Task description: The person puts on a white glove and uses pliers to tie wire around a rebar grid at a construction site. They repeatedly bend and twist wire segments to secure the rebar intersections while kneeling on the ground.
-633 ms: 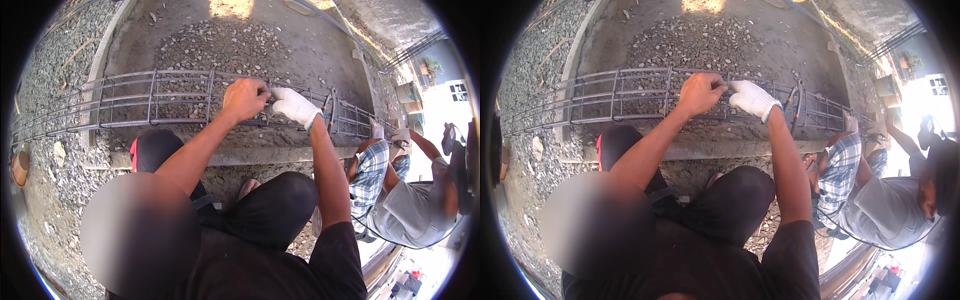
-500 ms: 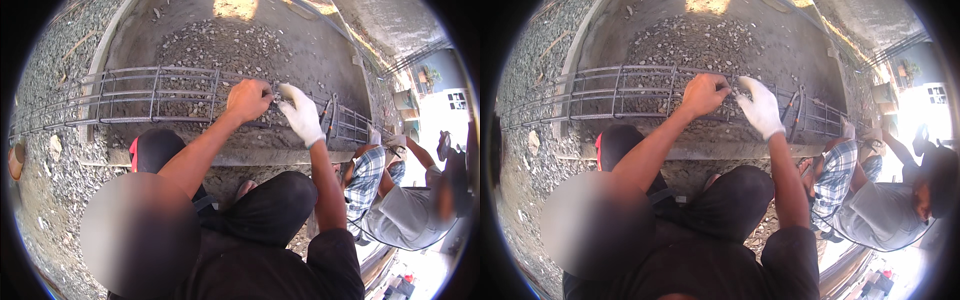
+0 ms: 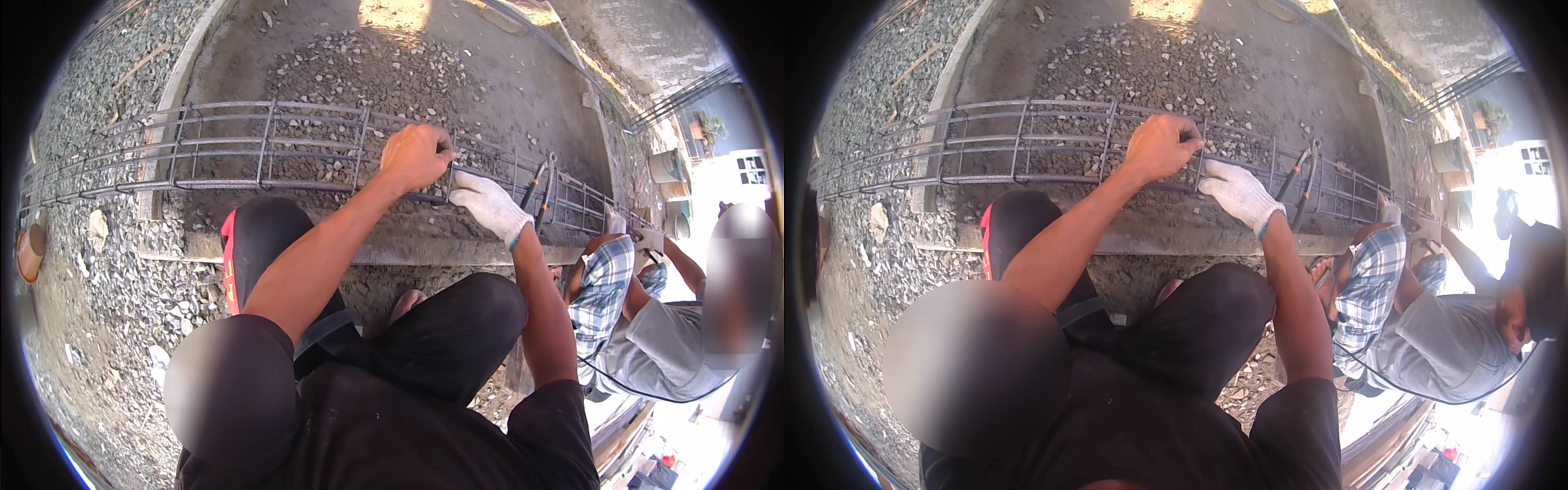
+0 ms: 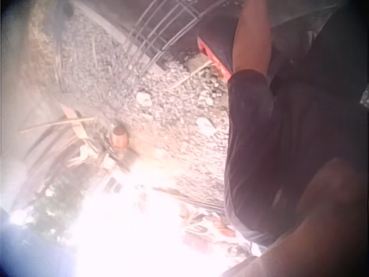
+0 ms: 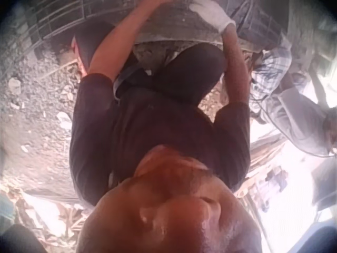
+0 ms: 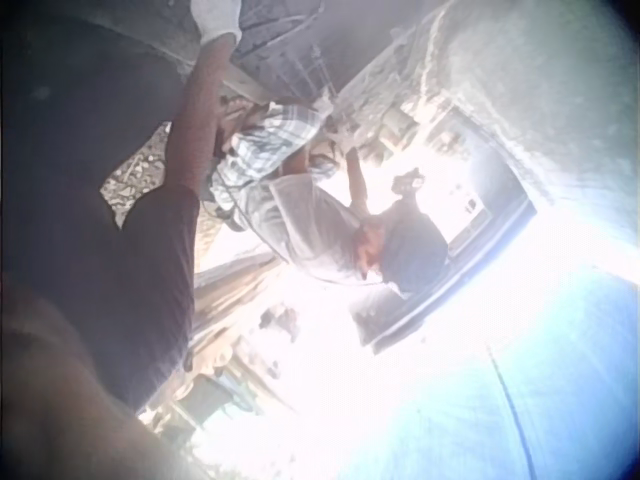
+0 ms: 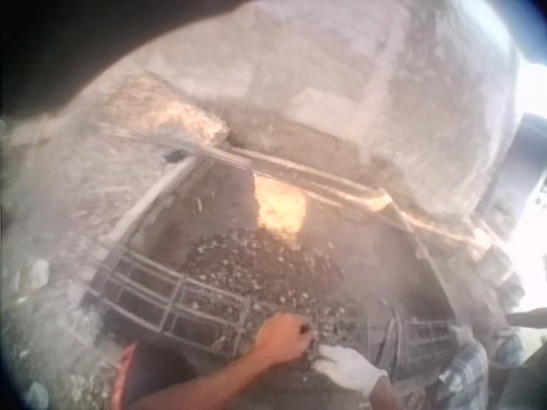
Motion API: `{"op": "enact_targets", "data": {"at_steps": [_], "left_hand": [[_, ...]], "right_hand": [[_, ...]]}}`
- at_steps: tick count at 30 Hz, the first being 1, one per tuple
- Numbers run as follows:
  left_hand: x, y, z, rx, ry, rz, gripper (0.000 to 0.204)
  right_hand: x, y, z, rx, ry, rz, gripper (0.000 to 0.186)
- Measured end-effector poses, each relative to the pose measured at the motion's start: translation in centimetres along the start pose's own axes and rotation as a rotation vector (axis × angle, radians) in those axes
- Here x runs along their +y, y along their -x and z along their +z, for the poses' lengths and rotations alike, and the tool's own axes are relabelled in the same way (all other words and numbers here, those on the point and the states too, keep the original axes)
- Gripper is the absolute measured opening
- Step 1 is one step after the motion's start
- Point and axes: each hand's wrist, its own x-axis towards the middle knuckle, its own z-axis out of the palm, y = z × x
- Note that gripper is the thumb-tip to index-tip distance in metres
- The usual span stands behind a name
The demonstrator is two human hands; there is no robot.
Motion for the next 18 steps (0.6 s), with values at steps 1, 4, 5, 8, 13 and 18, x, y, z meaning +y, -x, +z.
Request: {"op": "enact_targets", "data": {"at_steps": [1,4,5,8,13,18], "left_hand": [[0.0,0.1,0.0,-0.01,-0.001,0.001,0.016],[0.0,-0.2,0.4,0.015,-0.028,0.023,0.017],[0.0,-0.2,0.5,0.005,-0.035,0.02,0.018],[0.2,-0.3,0.0,0.002,-0.05,0.01,0.018],[0.5,-0.1,0.1,-0.001,-0.06,-0.006,0.018],[0.0,-0.2,0.3,0.039,-0.043,0.049,0.018]], "right_hand": [[-0.2,-0.1,0.0,-0.034,-0.132,0.065,0.023],[0.3,-0.9,-2.0,-0.21,-0.357,0.176,0.019],[0.5,-0.9,-2.2,-0.223,-0.34,0.185,0.019],[-0.5,-0.8,-2.5,-0.183,-0.377,0.178,0.023],[-2.7,-0.8,-3.4,-0.324,-0.322,0.297,0.035],[0.2,-1.2,-2.0,-0.159,-0.501,0.266,0.05]]}}
